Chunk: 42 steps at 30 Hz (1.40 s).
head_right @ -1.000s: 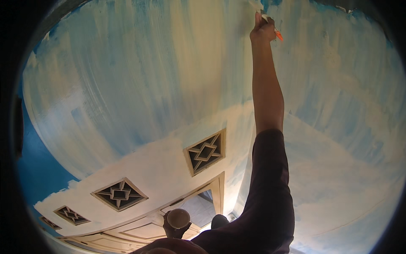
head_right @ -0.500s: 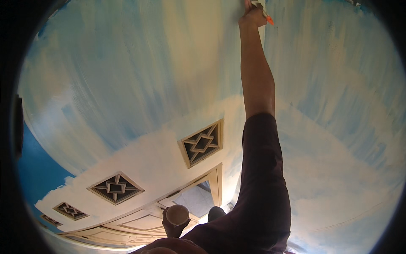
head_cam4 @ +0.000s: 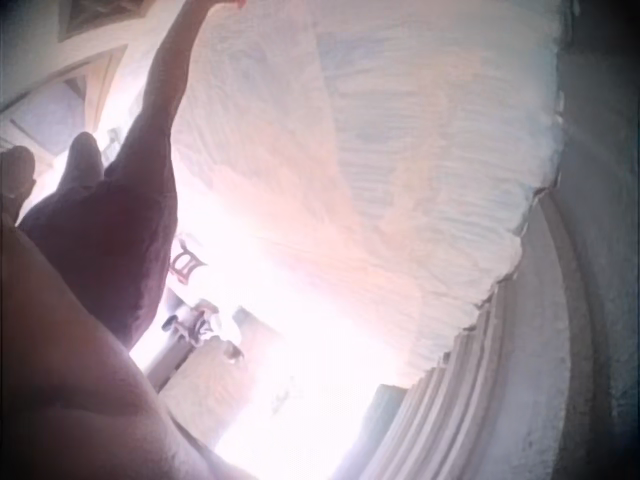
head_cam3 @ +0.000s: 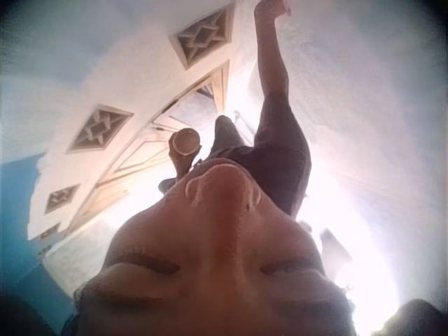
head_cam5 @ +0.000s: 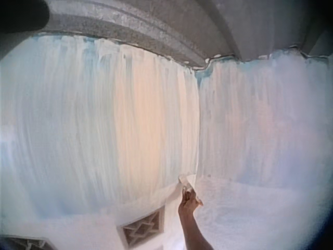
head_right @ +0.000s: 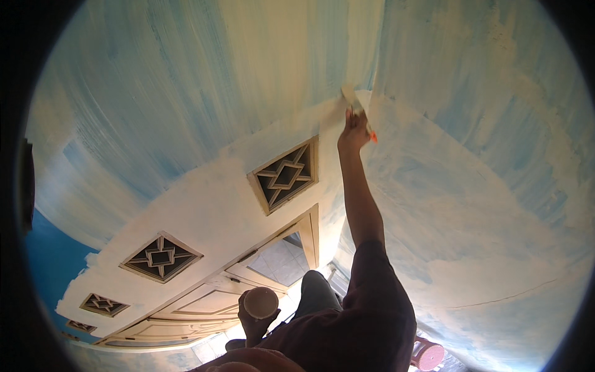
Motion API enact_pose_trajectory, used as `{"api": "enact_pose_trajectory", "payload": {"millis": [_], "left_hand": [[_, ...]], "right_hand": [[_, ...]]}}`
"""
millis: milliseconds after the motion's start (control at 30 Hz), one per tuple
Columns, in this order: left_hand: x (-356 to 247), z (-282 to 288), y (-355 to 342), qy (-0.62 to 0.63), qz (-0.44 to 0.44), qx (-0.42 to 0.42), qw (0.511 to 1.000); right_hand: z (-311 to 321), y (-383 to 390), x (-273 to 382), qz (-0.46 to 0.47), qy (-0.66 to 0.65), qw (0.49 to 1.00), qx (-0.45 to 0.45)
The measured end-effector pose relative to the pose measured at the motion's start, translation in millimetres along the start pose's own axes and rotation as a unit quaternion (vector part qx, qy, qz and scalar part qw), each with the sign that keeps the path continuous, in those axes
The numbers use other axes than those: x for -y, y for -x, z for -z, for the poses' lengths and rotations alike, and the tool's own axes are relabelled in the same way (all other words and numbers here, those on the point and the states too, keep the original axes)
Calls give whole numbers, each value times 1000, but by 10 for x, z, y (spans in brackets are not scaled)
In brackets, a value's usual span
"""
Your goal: The person paints a ceiling with a brush, applying light blue paint over a white surface. They repeatedly dip the brush into a small container and apply paint in long strokes, working around decorative ceiling vents.
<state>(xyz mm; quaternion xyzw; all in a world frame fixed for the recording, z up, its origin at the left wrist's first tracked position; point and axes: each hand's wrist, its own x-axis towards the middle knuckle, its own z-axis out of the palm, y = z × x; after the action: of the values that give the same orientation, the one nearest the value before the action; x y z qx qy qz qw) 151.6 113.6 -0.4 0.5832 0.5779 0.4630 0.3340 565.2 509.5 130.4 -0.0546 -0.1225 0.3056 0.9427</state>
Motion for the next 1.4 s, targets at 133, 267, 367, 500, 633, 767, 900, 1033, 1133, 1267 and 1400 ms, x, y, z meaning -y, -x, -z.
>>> {"api": "enact_pose_trajectory", "payload": {"millis": [133,267,367,500,633,767,900,1033,1133,1267,1400], "left_hand": [[62,-3,-17,16,-4,0,1000],[-58,21,-89,22,0,-12,1000],[73,22,-133,11,-40,-19,999],[112,6,-148,29,-39,-25,999],[80,-23,-141,48,-7,-19,999],[76,-6,-116,25,-13,-8,1000],[36,45,-101,37,27,14,999],[46,73,-101,49,29,12,998],[304,43,-134,46,-3,-10,999],[322,55,-258,65,-15,-15,998],[339,87,-344,70,-34,-28,997]], "right_hand": [[627,234,48,17,60,998,-20],[536,274,164,76,67,995,-9],[-88,-87,452,116,46,990,59],[-878,-196,846,132,137,977,94],[-489,-199,1017,164,242,956,-27],[-51,-72,986,160,374,912,-55],[-137,-111,878,159,426,890,-35],[-507,-117,739,150,484,862,-22],[-769,-145,668,153,507,848,-8],[-978,-497,719,184,512,838,36],[-1700,-638,780,189,484,853,51]]}}
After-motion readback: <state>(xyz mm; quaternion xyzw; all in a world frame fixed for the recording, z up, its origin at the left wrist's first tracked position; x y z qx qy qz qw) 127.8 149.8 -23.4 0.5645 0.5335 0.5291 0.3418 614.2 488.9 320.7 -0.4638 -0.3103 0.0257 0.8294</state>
